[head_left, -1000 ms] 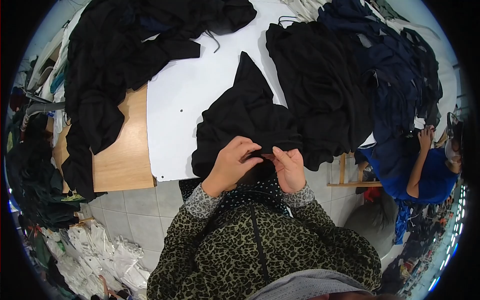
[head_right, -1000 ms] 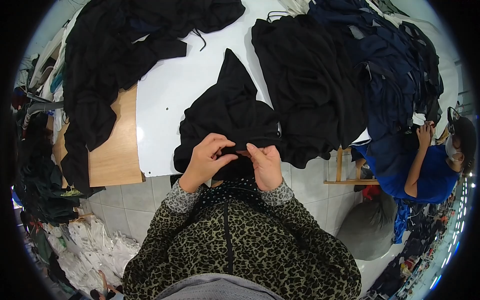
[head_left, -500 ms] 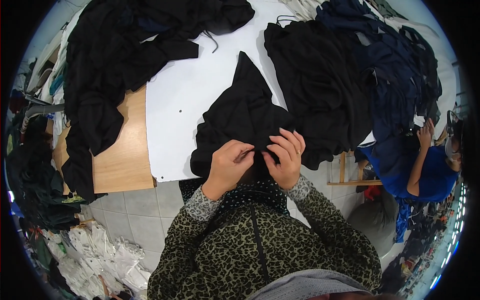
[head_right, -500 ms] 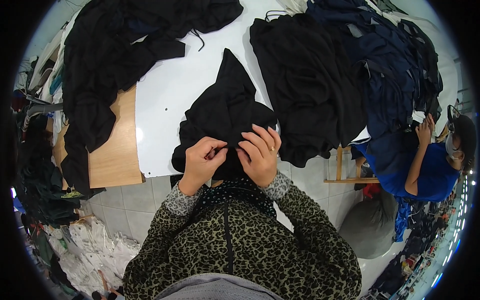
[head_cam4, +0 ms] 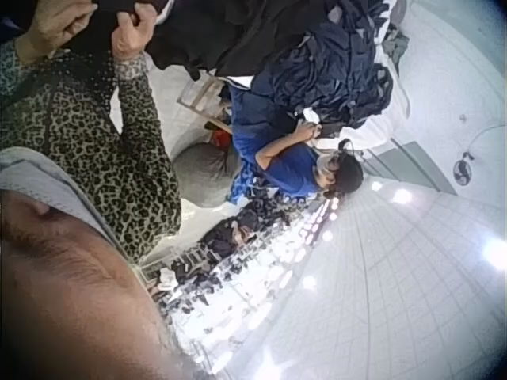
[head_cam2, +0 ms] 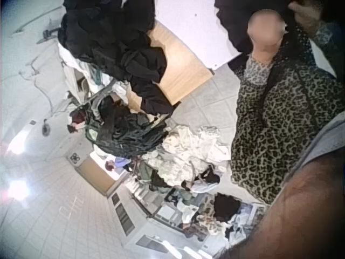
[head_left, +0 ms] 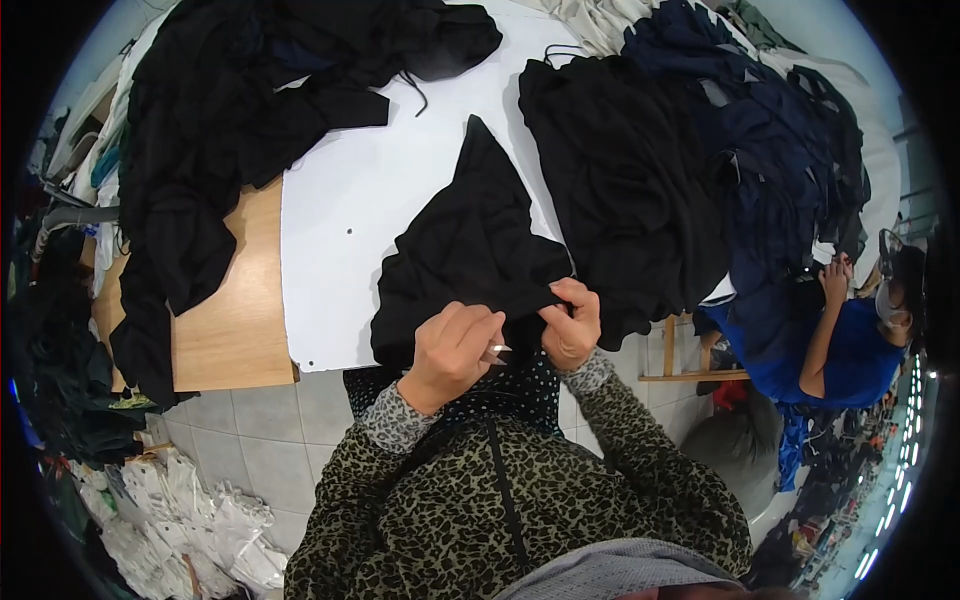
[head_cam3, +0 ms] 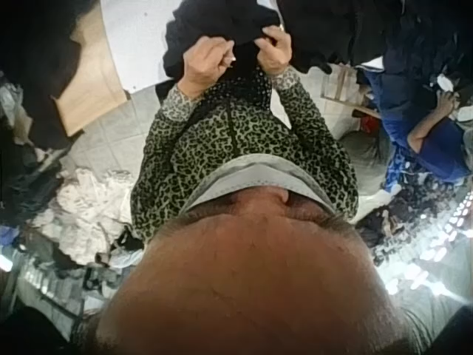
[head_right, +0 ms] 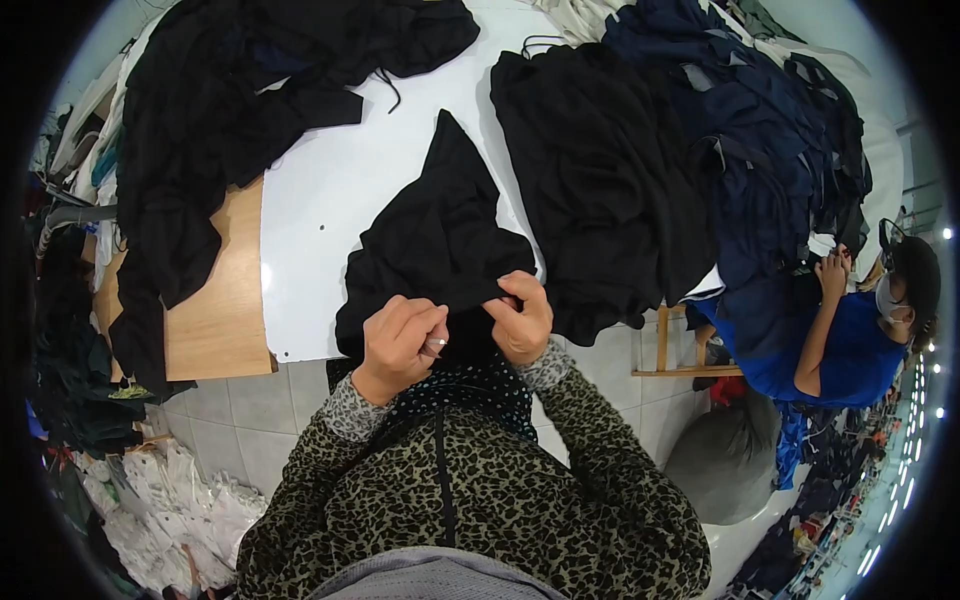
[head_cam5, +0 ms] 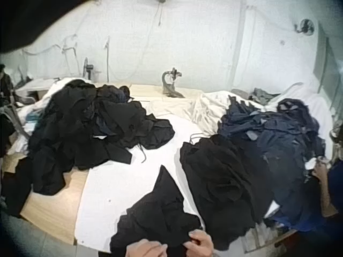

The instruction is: The recorder is using thread nippers to inspect and trim excess threads from black fabric garments on a workbench.

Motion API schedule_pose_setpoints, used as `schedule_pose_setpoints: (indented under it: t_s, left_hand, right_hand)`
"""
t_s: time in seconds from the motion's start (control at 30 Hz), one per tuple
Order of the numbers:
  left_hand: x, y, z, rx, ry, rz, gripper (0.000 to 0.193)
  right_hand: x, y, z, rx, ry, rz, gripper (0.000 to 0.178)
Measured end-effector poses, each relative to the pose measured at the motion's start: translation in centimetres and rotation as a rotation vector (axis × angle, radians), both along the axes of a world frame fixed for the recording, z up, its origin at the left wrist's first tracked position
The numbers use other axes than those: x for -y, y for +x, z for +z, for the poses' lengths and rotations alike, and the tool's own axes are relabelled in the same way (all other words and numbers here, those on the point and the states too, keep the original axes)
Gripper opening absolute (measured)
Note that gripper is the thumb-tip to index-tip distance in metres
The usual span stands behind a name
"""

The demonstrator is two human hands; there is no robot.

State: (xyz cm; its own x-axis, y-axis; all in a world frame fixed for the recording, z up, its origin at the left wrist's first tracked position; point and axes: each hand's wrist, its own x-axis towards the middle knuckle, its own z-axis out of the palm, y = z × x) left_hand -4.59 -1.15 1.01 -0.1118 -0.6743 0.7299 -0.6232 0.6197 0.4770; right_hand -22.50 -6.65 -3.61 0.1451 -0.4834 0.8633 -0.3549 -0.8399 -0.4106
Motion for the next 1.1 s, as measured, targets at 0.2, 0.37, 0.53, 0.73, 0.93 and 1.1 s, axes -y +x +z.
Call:
schedule_pose_setpoints:
  t_s: [0.2, 0.37, 0.53, 0.73, 0.93, 1.1]
  left_hand:
    - [-0.1, -0.7, -0.7, 0.021, -0.009, -0.006, 0.035]
    - [-0.2, -1.1, -1.4, 0.023, -0.023, 0.007, 0.035]
    - [-0.4, -1.3, -2.0, -0.005, -0.029, 0.005, 0.034]
    - [-0.2, -1.0, -2.4, -0.195, 0.035, -0.074, 0.023]
    - [-0.4, -1.5, -1.0, -0.368, 0.172, -0.09, 0.023]
    - [0.0, -1.2, -1.7, -0.168, 0.038, -0.083, 0.027]
  right_hand:
    - [-3.2, 2.2, 1.1, 0.166, 0.49, -0.122, 0.017]
    - [-4.5, 2.4, 1.8, 0.303, 0.748, 0.005, 0.008]
    - [-5.0, 2.5, 1.5, 0.472, 0.862, 0.162, 0.007]
    - [-3.9, 2.3, 1.7, 0.19, 0.582, 0.085, 0.006]
    - [-4.0, 2.1, 1.7, 0.137, 0.542, 0.094, 0.009]
    - [-4.2, 2.0, 1.6, 0.113, 0.561, 0.088, 0.009]
